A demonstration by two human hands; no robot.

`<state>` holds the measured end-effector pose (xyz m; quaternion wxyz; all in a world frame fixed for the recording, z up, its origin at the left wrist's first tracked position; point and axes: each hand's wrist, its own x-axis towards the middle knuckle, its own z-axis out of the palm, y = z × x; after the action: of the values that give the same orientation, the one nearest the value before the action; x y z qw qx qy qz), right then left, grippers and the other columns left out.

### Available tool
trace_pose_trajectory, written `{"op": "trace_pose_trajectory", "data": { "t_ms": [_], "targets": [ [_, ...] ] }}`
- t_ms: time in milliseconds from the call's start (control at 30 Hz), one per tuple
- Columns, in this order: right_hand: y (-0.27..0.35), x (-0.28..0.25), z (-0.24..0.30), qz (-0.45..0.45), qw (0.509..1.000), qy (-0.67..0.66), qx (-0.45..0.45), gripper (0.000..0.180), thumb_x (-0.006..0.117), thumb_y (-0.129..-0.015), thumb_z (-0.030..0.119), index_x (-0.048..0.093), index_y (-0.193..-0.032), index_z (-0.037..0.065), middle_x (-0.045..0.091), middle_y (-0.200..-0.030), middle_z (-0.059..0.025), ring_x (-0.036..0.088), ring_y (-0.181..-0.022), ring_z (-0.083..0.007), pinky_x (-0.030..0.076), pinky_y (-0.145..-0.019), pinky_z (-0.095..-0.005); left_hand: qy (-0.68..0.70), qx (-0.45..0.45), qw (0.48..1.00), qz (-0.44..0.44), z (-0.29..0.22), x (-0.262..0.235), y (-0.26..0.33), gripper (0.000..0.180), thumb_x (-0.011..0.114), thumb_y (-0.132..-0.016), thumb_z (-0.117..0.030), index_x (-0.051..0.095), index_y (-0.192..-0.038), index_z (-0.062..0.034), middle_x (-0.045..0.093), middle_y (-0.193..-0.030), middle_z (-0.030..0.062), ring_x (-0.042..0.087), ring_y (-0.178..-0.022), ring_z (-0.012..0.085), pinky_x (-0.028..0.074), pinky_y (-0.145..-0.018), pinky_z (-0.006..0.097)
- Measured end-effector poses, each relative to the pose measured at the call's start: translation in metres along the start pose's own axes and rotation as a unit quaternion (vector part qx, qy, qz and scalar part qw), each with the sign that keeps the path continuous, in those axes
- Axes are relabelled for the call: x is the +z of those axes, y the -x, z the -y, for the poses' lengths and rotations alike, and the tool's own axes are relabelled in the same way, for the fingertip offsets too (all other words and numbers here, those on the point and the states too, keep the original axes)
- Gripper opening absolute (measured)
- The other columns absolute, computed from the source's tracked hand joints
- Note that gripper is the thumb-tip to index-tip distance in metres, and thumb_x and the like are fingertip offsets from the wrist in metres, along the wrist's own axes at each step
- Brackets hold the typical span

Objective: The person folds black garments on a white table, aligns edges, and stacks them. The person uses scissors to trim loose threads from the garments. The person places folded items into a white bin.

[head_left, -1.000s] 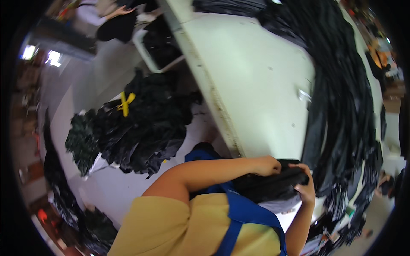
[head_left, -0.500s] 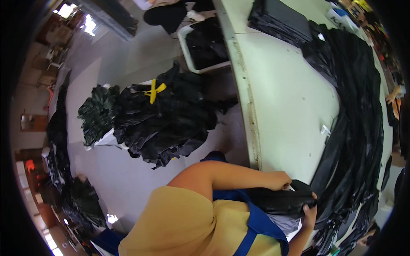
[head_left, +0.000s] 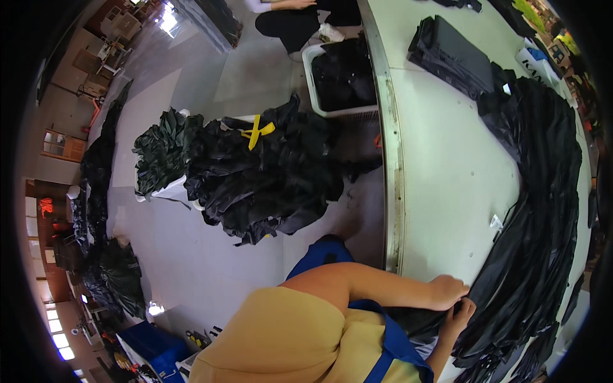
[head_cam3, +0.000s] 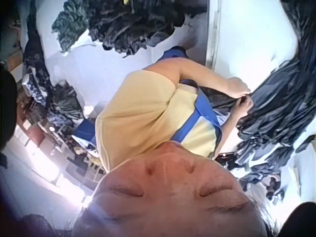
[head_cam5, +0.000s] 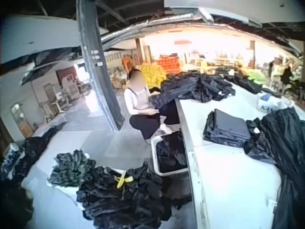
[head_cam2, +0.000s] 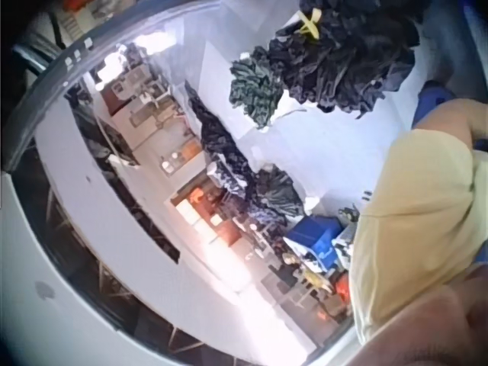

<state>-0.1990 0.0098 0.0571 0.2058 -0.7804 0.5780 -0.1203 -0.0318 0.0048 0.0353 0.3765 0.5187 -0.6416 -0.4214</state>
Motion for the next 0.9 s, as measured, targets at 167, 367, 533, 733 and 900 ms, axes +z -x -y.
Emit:
{"op": "trace_pose_trajectory", "data": {
  "t_ms": [167, 367, 533, 733, 900],
  "targets": [
    [-0.006, 0.047, -0.057, -0.149, 0.98, -0.116, 0.063, 0.041, 0.067, -0.081, 0.009, 0.041, -0.112, 0.005, 0.051, -0.091, -0.0084, 0.051, -0.078, -0.0172, 0.044, -0.069, -0.0306, -0.087, 0.194, 0.977, 0.027, 0.004, 0.01, 0.013, 0.014, 0.05, -0.083, -0.016, 0.055, -0.083, -0.003, 0.058, -0.076, 0.0156, 0.06, -0.064, 0.0349, 0.048, -0.056, 0.046],
    [-0.011, 0.066, -0.051, -0.11, 0.979, -0.043, 0.164, 0.023, 0.056, -0.069, -0.007, 0.057, -0.09, 0.004, 0.057, -0.069, -0.0068, 0.056, -0.065, -0.0171, 0.047, -0.063, -0.0317, 0.001, 0.008, 0.996, 0.091, 0.023, -0.029, 0.048, 0.02, 0.042, -0.092, -0.018, 0.054, -0.094, -0.0015, 0.058, -0.082, 0.0211, 0.059, -0.075, 0.0424, 0.047, -0.068, 0.051],
    [0.029, 0.028, -0.035, -0.062, 0.954, -0.266, 0.124, 0.039, 0.065, -0.078, 0.008, 0.053, -0.115, 0.004, 0.055, -0.105, -0.0094, 0.052, -0.094, -0.0216, 0.043, -0.084, -0.0332, -0.013, -0.27, 0.931, 0.244, 0.052, -0.046, 0.099, 0.031, 0.052, -0.086, -0.016, 0.055, -0.112, 0.0022, 0.061, -0.104, 0.0254, 0.062, -0.094, 0.0387, 0.053, -0.077, 0.043],
    [0.084, 0.003, 0.065, 0.061, 0.98, -0.078, -0.172, 0.055, 0.083, -0.065, 0.026, 0.064, -0.115, 0.013, 0.038, -0.141, -0.0164, 0.03, -0.132, -0.043, 0.023, -0.107, -0.0524, 0.28, -0.322, 0.894, 0.135, 0.046, -0.025, 0.097, 0.033, 0.049, -0.088, -0.009, 0.052, -0.118, 0.002, 0.063, -0.092, 0.0185, 0.067, -0.081, 0.0274, 0.058, -0.059, 0.036],
    [0.071, 0.023, 0.099, -0.008, 0.995, 0.062, -0.083, 0.047, 0.075, -0.059, 0.011, 0.068, -0.104, 0.023, 0.048, -0.127, -0.0067, 0.036, -0.125, -0.0352, 0.025, -0.104, -0.0493, 0.011, -0.162, 0.978, 0.133, 0.045, -0.021, 0.088, 0.022, 0.049, -0.087, -0.015, 0.058, -0.103, -0.0022, 0.064, -0.093, 0.0262, 0.062, -0.091, 0.0442, 0.049, -0.079, 0.048]
  ]
}}
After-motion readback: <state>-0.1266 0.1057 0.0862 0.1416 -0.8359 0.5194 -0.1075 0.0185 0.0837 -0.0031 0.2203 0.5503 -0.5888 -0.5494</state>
